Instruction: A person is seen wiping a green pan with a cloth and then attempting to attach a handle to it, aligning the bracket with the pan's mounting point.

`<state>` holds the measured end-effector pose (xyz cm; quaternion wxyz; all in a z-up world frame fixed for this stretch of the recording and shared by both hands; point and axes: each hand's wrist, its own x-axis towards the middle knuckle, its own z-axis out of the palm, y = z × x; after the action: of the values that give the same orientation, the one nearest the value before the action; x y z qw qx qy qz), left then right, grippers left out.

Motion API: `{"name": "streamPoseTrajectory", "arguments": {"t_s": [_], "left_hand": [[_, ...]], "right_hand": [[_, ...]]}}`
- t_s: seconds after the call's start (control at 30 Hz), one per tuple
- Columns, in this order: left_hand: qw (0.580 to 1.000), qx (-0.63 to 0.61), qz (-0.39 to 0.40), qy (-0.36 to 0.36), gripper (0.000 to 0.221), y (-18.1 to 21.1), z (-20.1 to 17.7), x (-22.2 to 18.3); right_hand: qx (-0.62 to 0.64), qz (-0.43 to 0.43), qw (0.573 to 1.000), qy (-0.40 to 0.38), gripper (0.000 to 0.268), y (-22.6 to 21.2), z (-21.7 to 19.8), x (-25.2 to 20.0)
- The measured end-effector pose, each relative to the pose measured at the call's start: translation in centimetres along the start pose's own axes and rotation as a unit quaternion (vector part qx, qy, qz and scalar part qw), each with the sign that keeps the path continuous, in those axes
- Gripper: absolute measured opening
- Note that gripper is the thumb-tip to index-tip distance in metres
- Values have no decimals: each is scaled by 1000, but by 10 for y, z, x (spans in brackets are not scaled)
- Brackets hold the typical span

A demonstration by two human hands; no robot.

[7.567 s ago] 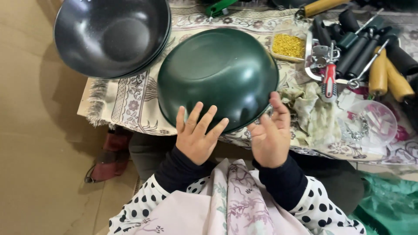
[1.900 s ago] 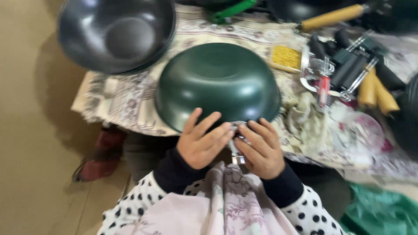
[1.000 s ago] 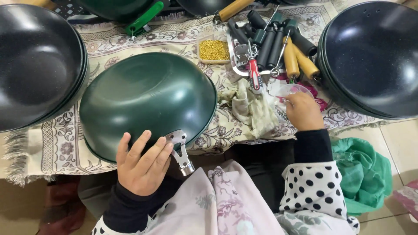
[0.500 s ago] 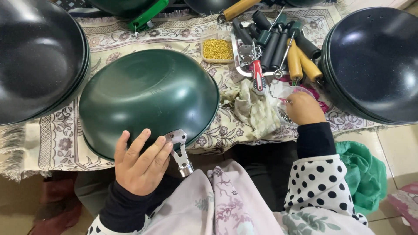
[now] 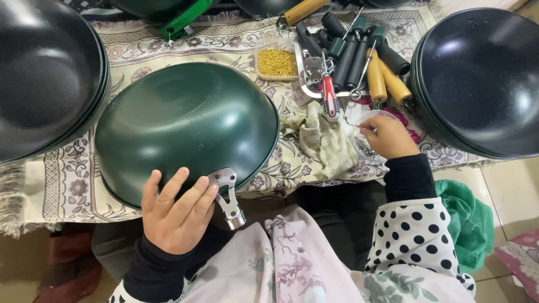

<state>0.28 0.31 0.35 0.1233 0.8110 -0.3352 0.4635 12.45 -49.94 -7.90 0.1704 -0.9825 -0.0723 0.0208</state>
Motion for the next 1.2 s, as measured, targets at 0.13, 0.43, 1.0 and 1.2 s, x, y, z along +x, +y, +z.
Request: {"name": "streamPoseTrajectory", "arguments": {"t_s": [0.13, 0.43, 1.0, 1.2], "left_hand": [[1000, -1, 1, -5, 11, 1, 0, 0], [1000, -3, 5, -4, 8, 0, -1, 0], [999, -8, -35, -15, 8, 10, -12, 22], [999, -5, -37, 2, 10, 11, -5, 19]], "right_hand": [[-58, 38, 998, 6, 28, -1, -3, -3], [-208, 64, 975, -49, 24, 10, 25, 7], [-250, 91, 954, -139, 34, 4, 14, 18], [-223, 99, 966, -84, 31, 9, 7, 9]]}}
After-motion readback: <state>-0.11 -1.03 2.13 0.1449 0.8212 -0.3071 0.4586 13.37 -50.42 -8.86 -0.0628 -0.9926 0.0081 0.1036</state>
